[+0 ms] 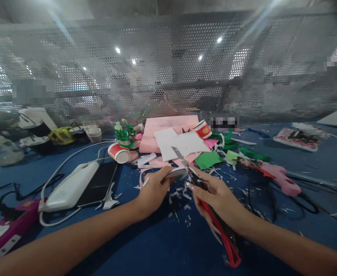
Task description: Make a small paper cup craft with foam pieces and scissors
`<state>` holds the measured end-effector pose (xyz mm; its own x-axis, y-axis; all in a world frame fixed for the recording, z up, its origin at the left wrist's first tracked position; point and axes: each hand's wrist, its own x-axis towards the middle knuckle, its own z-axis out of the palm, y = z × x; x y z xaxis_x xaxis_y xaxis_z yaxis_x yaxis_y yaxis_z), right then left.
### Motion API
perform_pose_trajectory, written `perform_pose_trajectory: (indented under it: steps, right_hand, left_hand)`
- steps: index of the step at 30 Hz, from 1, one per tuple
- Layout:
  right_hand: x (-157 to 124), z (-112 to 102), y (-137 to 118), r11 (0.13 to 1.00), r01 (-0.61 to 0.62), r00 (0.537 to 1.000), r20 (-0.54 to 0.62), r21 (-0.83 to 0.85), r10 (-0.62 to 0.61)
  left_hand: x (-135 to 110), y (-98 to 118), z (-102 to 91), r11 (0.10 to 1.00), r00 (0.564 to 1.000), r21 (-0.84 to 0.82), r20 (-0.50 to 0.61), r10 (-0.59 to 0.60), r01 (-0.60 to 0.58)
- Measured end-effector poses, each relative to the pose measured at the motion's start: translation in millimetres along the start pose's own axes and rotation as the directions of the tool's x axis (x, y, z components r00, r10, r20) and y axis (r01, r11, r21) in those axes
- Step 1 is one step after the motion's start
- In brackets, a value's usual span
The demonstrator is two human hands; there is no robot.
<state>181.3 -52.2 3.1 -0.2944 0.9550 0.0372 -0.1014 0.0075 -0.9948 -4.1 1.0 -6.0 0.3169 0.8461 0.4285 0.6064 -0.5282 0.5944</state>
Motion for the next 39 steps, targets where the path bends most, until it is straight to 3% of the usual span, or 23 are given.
perform_pose_trajectory:
  steps: [9, 17, 21, 24, 39]
  right_hand:
    - [1.7, 2.3, -0.9, 0.999, 0.016, 1.000, -0.006, -0.030, -0.016]
    - [-1.1, 4.1, -4.2, 0.998, 0.030, 1.000, -0.004, -0.048, -0.031]
    - [-1.1, 3.1, -3.2, 0.998, 0.039, 0.999, -0.021, -0.043, -0.040]
    - [-1.2, 2.4, -2.7, 1.000, 0.010, 0.999, -0.033, -0.005, -0.010]
    - [0.2, 1.3, -0.7, 1.000, -0.002, 1.000, 0.001, 0.010, 0.002]
  left_hand:
    - [3.9, 3.0, -1.4, 0.998, 0.994, -0.047, -0.092, -0.051, 0.047]
    - [-0.1, 4.7, -0.4, 0.999, 0.999, 0.016, 0.018, 0.039, -0.040]
    - [1.6, 4.9, -0.6, 0.999, 0.999, -0.002, -0.021, -0.046, 0.046]
    - [3.9, 3.3, 0.1, 0.990, 0.995, -0.107, -0.025, -0.097, 0.094]
    - [5.2, -0.4, 0.7, 0.986, 0.997, -0.162, -0.063, -0.053, 0.042]
